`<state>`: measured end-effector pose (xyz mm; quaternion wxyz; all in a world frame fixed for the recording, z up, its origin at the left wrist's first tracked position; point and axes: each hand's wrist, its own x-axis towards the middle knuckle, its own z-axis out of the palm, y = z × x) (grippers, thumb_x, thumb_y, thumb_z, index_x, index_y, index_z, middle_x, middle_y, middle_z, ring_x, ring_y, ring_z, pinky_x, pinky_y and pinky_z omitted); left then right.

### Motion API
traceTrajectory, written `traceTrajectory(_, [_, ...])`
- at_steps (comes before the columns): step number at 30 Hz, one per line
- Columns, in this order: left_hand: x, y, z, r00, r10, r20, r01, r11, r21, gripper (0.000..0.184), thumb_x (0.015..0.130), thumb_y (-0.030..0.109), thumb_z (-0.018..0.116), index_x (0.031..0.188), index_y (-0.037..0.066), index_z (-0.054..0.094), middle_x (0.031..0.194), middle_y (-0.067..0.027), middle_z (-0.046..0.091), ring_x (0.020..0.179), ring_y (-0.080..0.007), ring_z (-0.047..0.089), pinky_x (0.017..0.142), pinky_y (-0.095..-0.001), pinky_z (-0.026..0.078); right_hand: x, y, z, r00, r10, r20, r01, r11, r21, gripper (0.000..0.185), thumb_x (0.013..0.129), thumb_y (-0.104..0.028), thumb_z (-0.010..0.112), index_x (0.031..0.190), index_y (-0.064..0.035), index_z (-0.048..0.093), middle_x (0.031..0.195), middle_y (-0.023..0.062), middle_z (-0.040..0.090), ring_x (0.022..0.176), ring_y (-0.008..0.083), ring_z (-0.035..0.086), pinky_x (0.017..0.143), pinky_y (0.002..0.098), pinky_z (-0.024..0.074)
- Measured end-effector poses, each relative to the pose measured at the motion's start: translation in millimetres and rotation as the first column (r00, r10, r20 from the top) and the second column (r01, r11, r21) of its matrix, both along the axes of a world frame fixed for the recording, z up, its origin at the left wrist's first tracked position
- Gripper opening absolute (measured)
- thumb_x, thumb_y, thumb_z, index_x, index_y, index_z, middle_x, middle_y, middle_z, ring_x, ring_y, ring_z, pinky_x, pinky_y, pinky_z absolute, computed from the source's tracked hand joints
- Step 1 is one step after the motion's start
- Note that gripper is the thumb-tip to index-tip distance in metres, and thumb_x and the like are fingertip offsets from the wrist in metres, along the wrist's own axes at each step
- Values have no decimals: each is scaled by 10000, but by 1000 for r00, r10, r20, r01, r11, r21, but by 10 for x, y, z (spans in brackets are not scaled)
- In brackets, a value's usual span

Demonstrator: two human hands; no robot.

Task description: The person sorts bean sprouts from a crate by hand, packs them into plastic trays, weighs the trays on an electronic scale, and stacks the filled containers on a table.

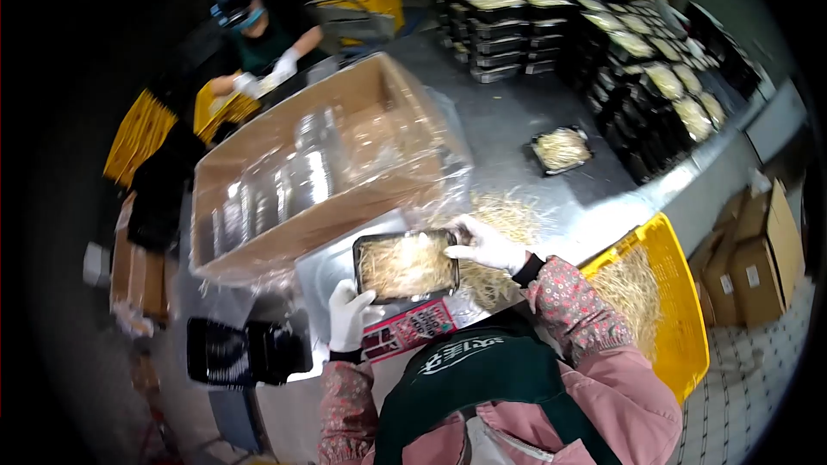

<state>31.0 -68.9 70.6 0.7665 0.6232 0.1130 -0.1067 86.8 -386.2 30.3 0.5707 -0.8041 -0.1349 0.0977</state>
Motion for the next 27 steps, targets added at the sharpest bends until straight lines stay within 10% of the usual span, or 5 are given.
traceTrajectory(2, [93,-182,-73,990,-139,38,141,989,-52,178,839,-20,675,873,61,520,799,-61,626,587,-145,619,502,-272,566,-13,-179,284,958,89,273,-72,995,-74,494,891,-305,734,1294,-59,587,886,55,578,827,137,545,744,293,473])
traceTrajectory(8, [339,-707,-166,985,-167,53,171,981,-89,446,937,80,650,1350,10,496,1106,-73,617,965,-147,621,828,-289,558,10,-873,108,960,-223,-170,266,917,297,256,909,-194,723,1073,-12,648,822,-6,618,759,80,550,678,272,477])
traceTrajectory(14, [494,-391,-662,931,72,359,-192,930,313,446,997,104,585,1405,-4,440,1286,-91,575,1112,-168,561,947,-281,467,996,-2332,-912,349,-933,-84,794,247,556,238,874,-76,686,1046,-37,526,876,22,595,787,95,566,703,276,493])
traceTrajectory(19, [558,181,-878,891,-80,446,-381,401,833,600,930,206,663,1426,-33,423,1450,-258,442,1394,-409,358,1161,-481,279,1313,-2838,-1302,54,-998,18,961,57,270,354,844,-77,708,1087,-27,455,900,115,605,754,162,624,607,405,585])
traceTrajectory(27, [894,-190,-1060,966,-206,158,-172,-48,984,693,964,417,544,1502,27,350,1581,-231,288,1475,-455,189,1166,-608,152,845,-2616,-1499,412,-735,-538,723,-96,684,312,979,-309,617,1214,-134,509,881,106,636,662,254,653,519,376,565])
